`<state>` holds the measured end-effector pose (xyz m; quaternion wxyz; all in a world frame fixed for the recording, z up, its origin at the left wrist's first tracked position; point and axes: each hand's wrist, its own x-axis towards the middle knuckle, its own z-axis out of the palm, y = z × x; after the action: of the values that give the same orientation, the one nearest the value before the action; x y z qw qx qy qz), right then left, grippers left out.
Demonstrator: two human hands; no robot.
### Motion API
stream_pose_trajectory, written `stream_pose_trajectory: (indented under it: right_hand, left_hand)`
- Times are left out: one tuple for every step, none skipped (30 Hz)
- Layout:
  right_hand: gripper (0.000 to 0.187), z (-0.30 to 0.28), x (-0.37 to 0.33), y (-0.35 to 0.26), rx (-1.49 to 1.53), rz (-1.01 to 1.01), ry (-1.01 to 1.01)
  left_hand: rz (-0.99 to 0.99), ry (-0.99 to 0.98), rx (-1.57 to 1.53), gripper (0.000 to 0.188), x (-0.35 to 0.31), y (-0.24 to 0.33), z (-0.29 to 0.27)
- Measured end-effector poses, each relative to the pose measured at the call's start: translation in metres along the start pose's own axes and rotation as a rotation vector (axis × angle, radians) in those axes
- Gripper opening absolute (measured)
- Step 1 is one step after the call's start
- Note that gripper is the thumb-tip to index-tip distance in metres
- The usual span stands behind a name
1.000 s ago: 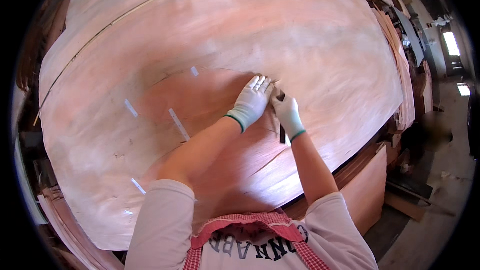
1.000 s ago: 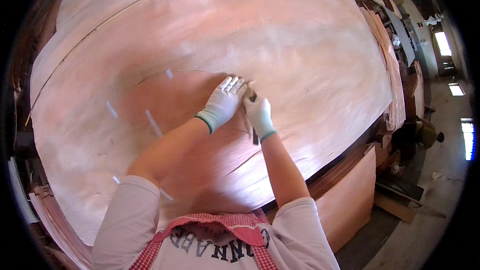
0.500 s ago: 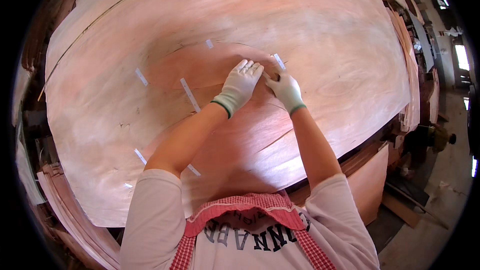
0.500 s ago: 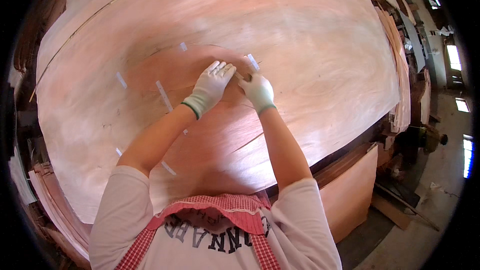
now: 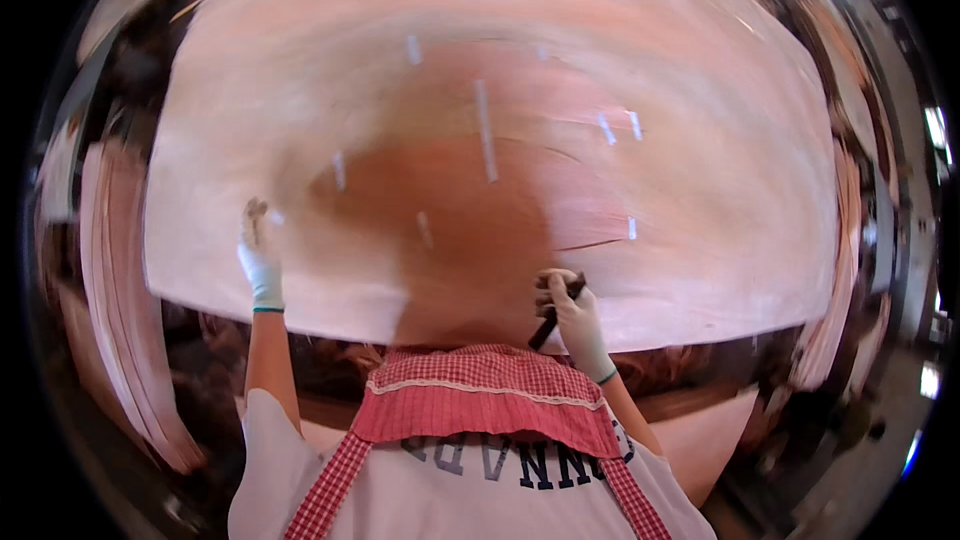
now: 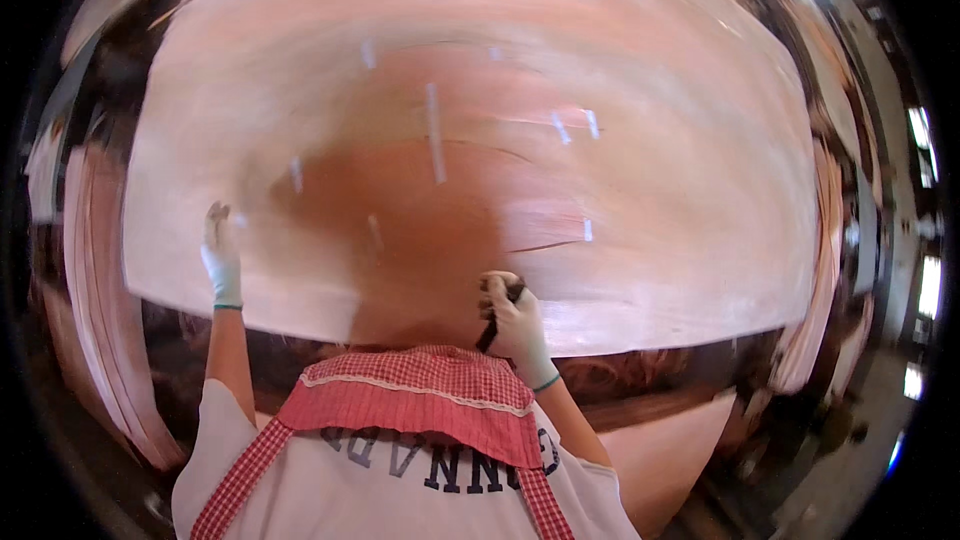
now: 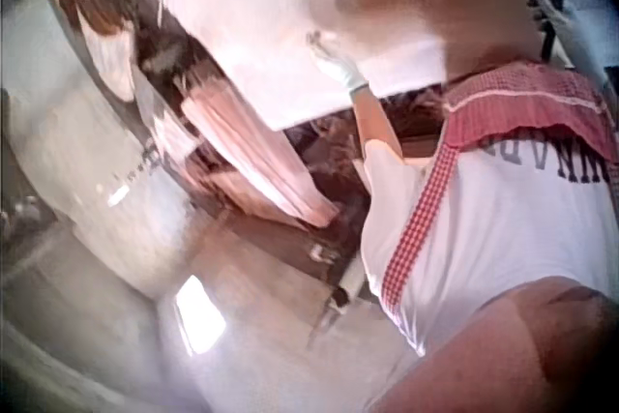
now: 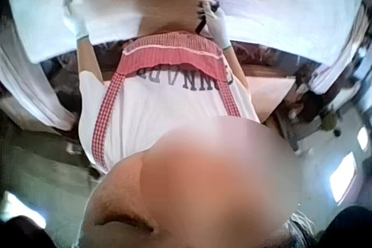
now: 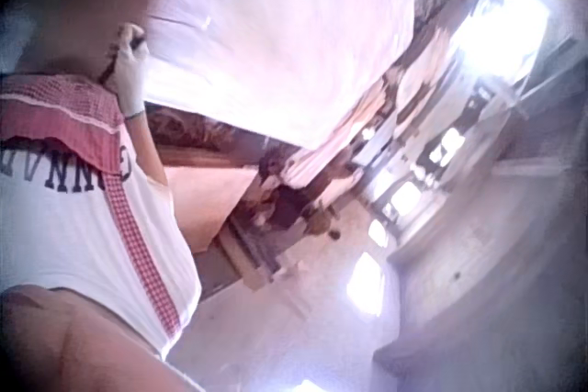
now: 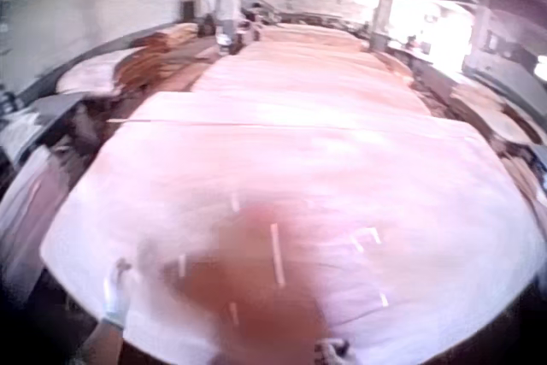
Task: The person handles large wooden sheets by cutting, scraping, measuring, and applying tape to the surface, and then stacks the sheets on top of each other.
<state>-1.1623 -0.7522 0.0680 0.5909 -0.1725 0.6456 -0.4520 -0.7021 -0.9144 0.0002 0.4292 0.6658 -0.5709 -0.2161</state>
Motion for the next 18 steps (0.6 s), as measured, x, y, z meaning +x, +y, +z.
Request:
stream_pose_trajectory:
  right_hand:
    - [0.024,0.008,0.001,0.002,-0.074,0.002,-0.108]
    - [0.023,0.019,0.001,0.004,-0.148,0.004,-0.216]
    - [0.024,0.034,-0.006,-0.001,-0.202,0.028,-0.297]
    - [0.024,0.044,-0.013,-0.008,-0.249,0.014,-0.386]
    - [0.024,0.06,-0.024,-0.01,-0.293,0.009,-0.486]
    - [0.024,0.077,-0.039,-0.008,-0.33,0.022,-0.586]
    - [0.023,0.094,-0.055,-0.01,-0.303,0.012,-0.691]
    - [0.022,0.113,-0.081,-0.018,-0.219,0.014,-0.786]
    - [0.022,0.124,-0.102,-0.026,-0.185,0.025,-0.919]
    - [0.022,0.132,-0.122,-0.032,-0.149,0.044,-1.046]
    - [0.023,0.142,-0.151,-0.04,-0.087,-0.032,-1.217]
    - [0.024,0.154,-0.172,-0.046,-0.017,-0.111,-1.366]
    - [0.022,0.179,-0.167,-0.043,0.133,0.018,-1.881]
    - [0.019,0.208,-0.178,-0.037,0.284,0.067,-2.173]
    - [0.019,0.241,-0.19,-0.036,0.412,0.162,-2.47]
    - [0.018,0.27,-0.217,-0.038,0.437,0.301,-2.578]
    - [0.02,0.302,-0.247,-0.045,0.423,0.43,-2.67]
    - [0.019,0.344,-0.273,-0.044,0.328,0.724,-2.758]
  left_hand:
    - [-0.096,0.066,-0.014,0.036,-0.03,-0.009,-0.031]
    - [-0.19,0.132,-0.03,0.036,-0.06,-0.015,-0.061]
    - [-0.229,0.215,-0.083,0.037,-0.095,-0.019,-0.086]
    - [-0.233,0.264,0.016,0.034,-0.134,-0.024,-0.106]
    - [-0.28,0.285,0.009,0.032,-0.177,-0.034,-0.123]
    - [-0.335,0.299,0.012,0.03,-0.221,-0.046,-0.139]
    - [-0.316,0.247,0.174,0.028,-0.259,-0.05,-0.152]
    - [-0.305,0.195,0.331,0.027,-0.289,-0.05,-0.162]
    - [-0.391,0.223,0.251,0.027,-0.313,-0.049,-0.162]
    - [-0.472,0.252,0.163,0.027,-0.333,-0.052,-0.161]
    - [-0.509,0.265,0.149,0.027,-0.358,-0.071,-0.167]
    - [-0.537,0.264,0.119,0.027,-0.377,-0.089,-0.17]
    - [-0.559,0.254,0.125,0.027,-0.384,-0.097,-0.172]
    - [-0.585,0.246,0.134,0.027,-0.392,-0.106,-0.178]
    - [-0.623,0.241,0.095,0.028,-0.411,-0.118,-0.185]
    - [-0.658,0.233,0.055,0.028,-0.428,-0.131,-0.194]
    - [-0.683,0.254,-0.04,0.029,-0.432,-0.138,-0.197]
    - [-0.693,0.181,0.0,0.031,-0.432,-0.147,-0.214]
